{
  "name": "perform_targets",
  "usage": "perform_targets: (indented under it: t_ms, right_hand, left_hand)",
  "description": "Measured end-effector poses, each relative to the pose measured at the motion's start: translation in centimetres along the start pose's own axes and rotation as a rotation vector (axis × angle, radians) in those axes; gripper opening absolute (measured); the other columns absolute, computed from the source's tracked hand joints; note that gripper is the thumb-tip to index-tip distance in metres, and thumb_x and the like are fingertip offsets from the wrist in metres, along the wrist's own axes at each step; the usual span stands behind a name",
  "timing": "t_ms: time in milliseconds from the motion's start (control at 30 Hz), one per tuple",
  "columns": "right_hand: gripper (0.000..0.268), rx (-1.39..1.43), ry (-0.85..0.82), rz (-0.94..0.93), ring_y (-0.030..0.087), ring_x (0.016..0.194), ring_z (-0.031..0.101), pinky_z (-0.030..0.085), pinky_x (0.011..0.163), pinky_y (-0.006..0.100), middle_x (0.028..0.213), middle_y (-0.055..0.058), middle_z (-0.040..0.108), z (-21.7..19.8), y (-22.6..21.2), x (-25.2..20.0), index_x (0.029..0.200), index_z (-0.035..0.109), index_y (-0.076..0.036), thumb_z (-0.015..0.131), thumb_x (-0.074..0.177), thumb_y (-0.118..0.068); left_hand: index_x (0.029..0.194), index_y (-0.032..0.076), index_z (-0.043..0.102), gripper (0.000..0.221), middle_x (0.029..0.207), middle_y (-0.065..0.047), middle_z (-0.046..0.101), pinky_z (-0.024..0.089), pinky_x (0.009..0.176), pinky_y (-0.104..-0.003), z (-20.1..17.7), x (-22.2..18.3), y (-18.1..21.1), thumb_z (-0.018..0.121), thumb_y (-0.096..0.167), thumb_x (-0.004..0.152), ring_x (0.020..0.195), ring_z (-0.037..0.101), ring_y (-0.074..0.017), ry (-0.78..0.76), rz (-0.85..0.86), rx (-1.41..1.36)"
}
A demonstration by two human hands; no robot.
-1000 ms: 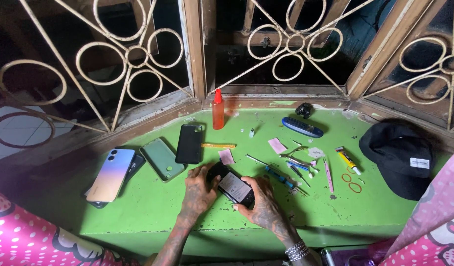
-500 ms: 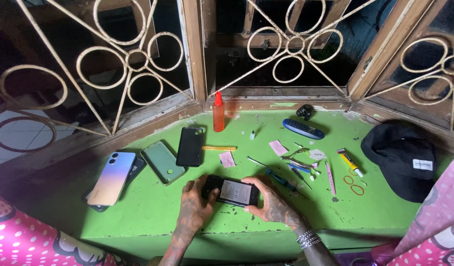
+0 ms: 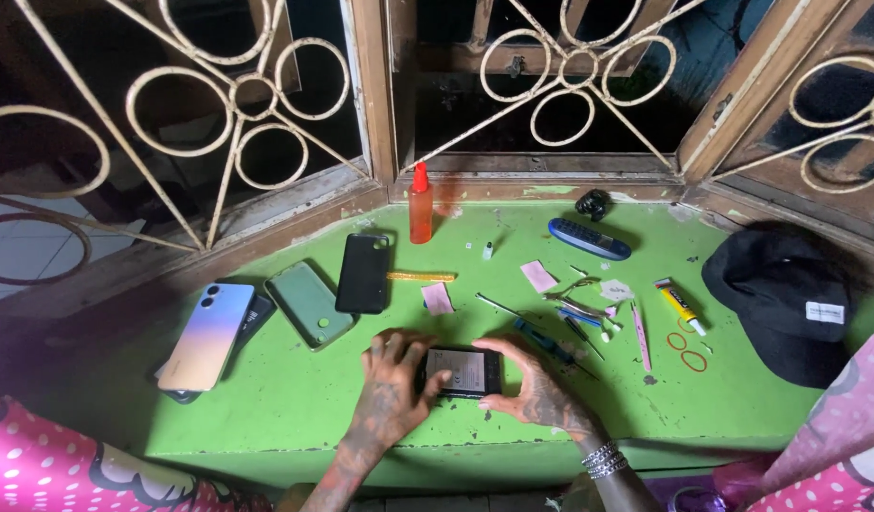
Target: Repairing a smartphone by cleaning the frame with a brush and pick, and removing internal screws.
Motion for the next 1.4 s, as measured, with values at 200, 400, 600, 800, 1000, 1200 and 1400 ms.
perform_targets:
  t_ms: [200, 400, 600, 800, 1000, 1200, 1400]
  right_hand:
    - [0.093, 0.055, -0.004, 0.060, 0.025, 0.142, 0.048, 0.038, 0.121, 0.045, 0.151, 0.009, 0.054, 0.3, 1.2, -0.1, 0.144, 0.054, -0.014, 0.098, 0.063, -0.014]
    - [0.082, -0.247, 0.082, 0.053, 0.023, 0.130, 0.057, 0.043, 0.110, 0.042, 0.139, 0.006, 0.061, -1.9, -0.9, -1.7, 0.139, 0.060, -0.019, 0.097, 0.066, -0.026]
    - [0.065, -0.316, 0.068, -0.096, 0.025, 0.128, 0.056, 0.043, 0.110, 0.046, 0.136, 0.007, 0.062, -1.9, -0.3, -1.5, 0.132, 0.063, -0.016, 0.090, 0.074, -0.028]
    - [0.055, -0.331, 0.067, -0.106, 0.023, 0.124, 0.059, 0.046, 0.107, 0.046, 0.135, 0.006, 0.062, -1.7, -0.9, -1.4, 0.127, 0.068, -0.014, 0.086, 0.076, -0.025]
    - [0.052, -0.365, 0.075, -0.128, 0.023, 0.120, 0.061, 0.048, 0.104, 0.045, 0.133, 0.005, 0.066, -1.7, -1.2, -1.3, 0.124, 0.070, -0.013, 0.086, 0.077, -0.028]
    - [0.053, -0.386, 0.101, -0.133, 0.022, 0.119, 0.060, 0.050, 0.101, 0.046, 0.133, 0.005, 0.065, -1.2, 0.2, -1.4, 0.125, 0.070, -0.016, 0.086, 0.077, -0.033]
    - [0.050, -0.343, 0.124, -0.125, 0.024, 0.120, 0.062, 0.050, 0.102, 0.044, 0.131, 0.007, 0.066, -1.5, -1.0, -1.5, 0.120, 0.072, -0.013, 0.089, 0.076, -0.030]
  left_hand:
    - [0.134, 0.017, 0.062, 0.071, 0.135, -0.010, 0.056, 0.035, 0.093, -0.051, -0.2, 1.8, 0.0, 0.062, 0.070, 0.086, 0.128, 0.040, -0.0323, -0.233, 0.143, -0.050]
    - [0.129, 0.019, 0.065, 0.068, 0.135, -0.010, 0.057, 0.036, 0.093, -0.050, 0.3, 2.0, -0.6, 0.068, 0.066, 0.081, 0.123, 0.044, -0.0302, -0.275, 0.206, -0.021]
    - [0.126, 0.025, 0.071, 0.062, 0.126, -0.009, 0.064, 0.034, 0.093, -0.050, 0.6, 1.8, -0.6, 0.059, 0.070, 0.084, 0.117, 0.049, -0.0298, -0.230, 0.269, -0.022]
    - [0.124, 0.025, 0.072, 0.058, 0.122, -0.008, 0.065, 0.036, 0.089, -0.047, 0.7, 1.7, -0.5, 0.059, 0.068, 0.087, 0.110, 0.053, -0.0273, -0.208, 0.269, 0.011]
    - [0.125, 0.024, 0.072, 0.057, 0.118, -0.009, 0.066, 0.037, 0.088, -0.047, 0.8, 1.5, -0.7, 0.053, 0.065, 0.090, 0.104, 0.054, -0.0274, -0.181, 0.289, 0.030]
    - [0.128, 0.023, 0.071, 0.057, 0.123, -0.012, 0.066, 0.037, 0.093, -0.048, 0.6, 1.5, -0.2, 0.049, 0.063, 0.094, 0.110, 0.058, -0.0284, -0.180, 0.310, 0.011]
    - [0.126, 0.019, 0.070, 0.053, 0.129, -0.016, 0.062, 0.038, 0.089, -0.050, -0.2, 2.1, 1.7, 0.044, 0.057, 0.100, 0.109, 0.060, -0.0339, -0.112, 0.463, 0.022]
Point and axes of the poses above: each hand's wrist, its own x-axis towards the middle knuckle, its own z-axis out of the palm, y = z × x, the point moved 1 cm from there along x, towards the middle knuckle
